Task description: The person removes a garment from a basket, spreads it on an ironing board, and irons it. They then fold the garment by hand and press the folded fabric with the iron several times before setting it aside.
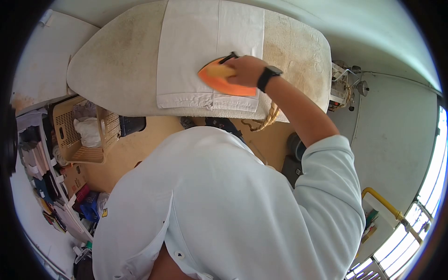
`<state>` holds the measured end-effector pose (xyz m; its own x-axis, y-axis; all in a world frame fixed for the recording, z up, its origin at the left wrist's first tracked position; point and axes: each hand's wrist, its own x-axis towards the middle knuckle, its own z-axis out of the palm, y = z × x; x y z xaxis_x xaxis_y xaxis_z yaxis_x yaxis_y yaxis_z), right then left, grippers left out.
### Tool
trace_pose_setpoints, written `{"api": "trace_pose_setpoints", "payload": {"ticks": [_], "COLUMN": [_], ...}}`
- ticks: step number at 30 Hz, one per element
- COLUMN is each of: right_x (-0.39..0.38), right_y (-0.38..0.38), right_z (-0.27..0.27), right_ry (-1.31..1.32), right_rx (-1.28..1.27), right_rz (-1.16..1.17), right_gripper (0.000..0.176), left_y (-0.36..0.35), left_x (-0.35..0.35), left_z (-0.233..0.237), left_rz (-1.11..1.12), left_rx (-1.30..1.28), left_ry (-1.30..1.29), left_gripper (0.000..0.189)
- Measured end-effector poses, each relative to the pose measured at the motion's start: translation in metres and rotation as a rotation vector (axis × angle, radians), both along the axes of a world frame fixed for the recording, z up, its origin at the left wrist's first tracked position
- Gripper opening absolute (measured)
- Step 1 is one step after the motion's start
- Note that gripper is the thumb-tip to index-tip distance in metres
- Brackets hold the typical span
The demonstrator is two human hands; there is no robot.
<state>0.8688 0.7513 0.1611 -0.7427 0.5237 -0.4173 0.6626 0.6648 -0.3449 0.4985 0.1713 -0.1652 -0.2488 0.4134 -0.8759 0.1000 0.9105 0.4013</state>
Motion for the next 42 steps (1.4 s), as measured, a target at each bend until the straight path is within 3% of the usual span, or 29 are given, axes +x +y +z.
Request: {"api": "trace_pose_setpoints", "payload": {"ticks": [3,4,6,7,8,9,10,11,14,15,17,18,20,21,23,24,26,27,29,30,32,33,34,36,38,39,41,42], "right_x": [0.026,0.037,0.052,0.053,0.052,0.047,0.042,0.033,-0.010,-0.023,-0.059,-0.080,-0.114,-0.128,-0.135,-0.134,-0.125,-0.114,-0.091,-0.070,-0.019,0.013,0.040,0.067,0.082,0.082,0.072,0.066], "right_y": [0.021,0.026,0.037,0.031,0.024,0.017,0.012,0.011,0.021,0.027,0.017,0.006,-0.014,-0.021,-0.025,-0.026,-0.013,0.002,0.034,0.055,0.100,0.121,0.141,0.133,0.126,0.117,0.090,0.068], "right_z": [0.010,0.008,0.002,0.004,0.006,0.009,0.011,0.012,0.015,0.002,0.005,0.015,0.021,0.016,0.013,0.013,-0.004,-0.018,0.001,-0.007,-0.021,-0.034,-0.047,-0.030,-0.016,-0.012,-0.003,0.005], "right_ry": [0.060,0.064,0.110,0.051,0.055,0.015,-0.025,-0.012,0.019,0.064,0.061,0.033,0.006,0.011,0.016,0.030,0.117,0.188,0.148,0.156,0.087,-0.005,0.094,0.182,0.064,0.063,0.022,0.090], "right_rx": [-0.099,-0.099,-0.142,-0.044,-0.047,-0.021,0.005,-0.013,-0.094,0.003,0.019,-0.007,-0.034,-0.060,-0.085,-0.066,0.017,0.077,-0.093,0.011,0.223,0.432,0.240,0.100,-0.001,0.005,0.255,0.244], "right_rz": [-0.470,-0.473,-0.364,-0.193,-0.187,-0.047,0.092,-0.017,-0.162,0.024,0.243,0.256,0.273,0.269,0.268,0.242,0.138,0.062,-0.388,-0.516,-0.517,-0.363,-0.808,-1.084,-1.157,-1.169,-0.842,-0.726], "right_gripper": [0.043,0.043,0.042,0.043,0.043,0.043,0.043,0.042,0.044,0.043,0.042,0.042,0.042,0.043,0.043,0.043,0.042,0.042,0.035,0.034,0.041,0.042,0.039,0.030,0.047,0.047,0.044,0.044], "left_y": [-0.020,-0.028,-0.024,-0.020,-0.016,-0.013,-0.008,-0.006,-0.011,-0.016,-0.023,-0.018,-0.004,-0.014,-0.039,-0.043,-0.038,-0.037,-0.034,-0.042,-0.062,-0.068,-0.073,-0.078,-0.077,-0.072,-0.041,-0.037], "left_x": [-0.002,-0.008,-0.009,-0.004,-0.004,-0.007,-0.013,-0.018,-0.016,-0.012,0.008,0.017,0.031,0.027,0.020,0.026,0.050,0.058,0.072,0.070,0.057,0.047,0.036,0.015,-0.002,0.001,0.012,0.001], "left_z": [0.005,-0.005,-0.009,-0.004,0.001,0.002,0.001,0.000,-0.022,-0.019,-0.014,-0.007,0.017,0.004,-0.026,-0.015,0.027,0.040,0.061,0.054,0.036,0.029,0.022,0.006,-0.007,-0.001,0.027,0.011], "left_rz": [-0.179,-0.291,-0.401,-0.175,0.053,0.060,0.185,0.309,0.297,0.305,0.270,0.273,0.139,0.143,0.221,0.220,-0.098,-0.097,0.418,0.399,0.251,0.197,0.157,0.101,0.090,0.078,0.121,0.107], "left_rx": [-0.004,0.023,0.057,0.054,0.048,0.043,0.074,0.107,0.007,0.009,0.346,0.346,0.110,0.111,0.227,0.229,0.282,0.286,0.311,0.286,0.221,0.198,0.185,0.168,0.178,0.180,0.250,0.253], "left_ry": [0.054,0.087,0.124,0.100,0.077,0.082,-0.092,-0.267,-0.331,-0.326,-0.200,-0.196,0.075,0.078,-0.234,-0.234,0.354,0.351,-0.063,-0.086,-0.078,-0.086,-0.118,-0.238,-0.468,-0.472,0.187,0.182], "left_gripper": [0.023,0.022,0.021,0.021,0.020,0.020,0.021,0.022,0.024,0.024,0.023,0.023,0.022,0.022,0.018,0.018,0.018,0.018,0.022,0.022,0.023,0.023,0.023,0.024,0.025,0.025,0.026,0.026]}}
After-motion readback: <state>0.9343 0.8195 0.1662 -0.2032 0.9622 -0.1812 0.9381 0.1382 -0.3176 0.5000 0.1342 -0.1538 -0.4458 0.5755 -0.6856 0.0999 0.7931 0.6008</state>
